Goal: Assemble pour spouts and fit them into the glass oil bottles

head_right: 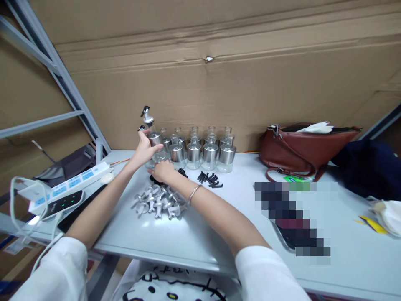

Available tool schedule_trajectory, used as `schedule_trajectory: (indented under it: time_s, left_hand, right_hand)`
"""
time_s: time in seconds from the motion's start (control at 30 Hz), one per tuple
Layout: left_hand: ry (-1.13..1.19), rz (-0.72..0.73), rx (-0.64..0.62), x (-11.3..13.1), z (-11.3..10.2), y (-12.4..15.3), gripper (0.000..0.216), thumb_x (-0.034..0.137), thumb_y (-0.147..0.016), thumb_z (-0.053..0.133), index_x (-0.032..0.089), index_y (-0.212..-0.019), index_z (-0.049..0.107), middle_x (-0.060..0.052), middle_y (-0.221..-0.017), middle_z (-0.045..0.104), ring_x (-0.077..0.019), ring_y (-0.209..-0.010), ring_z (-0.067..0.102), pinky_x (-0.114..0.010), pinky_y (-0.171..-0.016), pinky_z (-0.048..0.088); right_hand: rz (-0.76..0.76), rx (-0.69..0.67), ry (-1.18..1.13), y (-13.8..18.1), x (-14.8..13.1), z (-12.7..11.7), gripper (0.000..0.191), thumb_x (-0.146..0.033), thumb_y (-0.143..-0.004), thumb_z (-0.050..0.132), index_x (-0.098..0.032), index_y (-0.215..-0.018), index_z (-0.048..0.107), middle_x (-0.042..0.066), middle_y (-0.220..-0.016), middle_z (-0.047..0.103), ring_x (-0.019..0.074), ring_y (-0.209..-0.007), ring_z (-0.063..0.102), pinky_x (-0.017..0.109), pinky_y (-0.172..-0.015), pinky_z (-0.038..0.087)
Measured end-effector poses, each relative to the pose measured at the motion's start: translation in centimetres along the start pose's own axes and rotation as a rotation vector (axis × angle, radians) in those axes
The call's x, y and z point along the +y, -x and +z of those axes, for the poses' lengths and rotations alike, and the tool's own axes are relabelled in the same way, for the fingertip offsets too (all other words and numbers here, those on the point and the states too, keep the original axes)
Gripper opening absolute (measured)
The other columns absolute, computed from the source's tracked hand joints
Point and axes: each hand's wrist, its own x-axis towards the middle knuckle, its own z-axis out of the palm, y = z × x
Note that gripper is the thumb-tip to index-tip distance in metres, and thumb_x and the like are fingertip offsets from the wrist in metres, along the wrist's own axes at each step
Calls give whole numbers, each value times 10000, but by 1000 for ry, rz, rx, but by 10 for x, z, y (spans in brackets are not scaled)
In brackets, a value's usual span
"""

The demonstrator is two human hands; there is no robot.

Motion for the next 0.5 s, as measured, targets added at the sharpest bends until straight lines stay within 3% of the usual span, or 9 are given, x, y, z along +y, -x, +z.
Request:
schedule_trajectory:
  time_s: [0.27,0.5]
  left_hand:
    - [-52,3,-33,0,13,5,575,97,-678,695,156,-1083,291,-188,-1260,376,-309,-1266,427,-458,-1089,294]
    - [-75,-34,-74,-18,27,11,549,71,-675,684,157,-1059,301,-193,-1263,369,-312,-1260,435,-463,-1078,311]
  right_hand:
    - [-57,75,19,28,-6,0,483,-411,-942,414,-39,-1076,692,254,-1198,609,370,-1164,519,461,-949,423]
    - [-144,122,-13,44,-1,1,479,-397,-967,378,-58,-1009,713,202,-1110,653,301,-1064,584,385,-934,436]
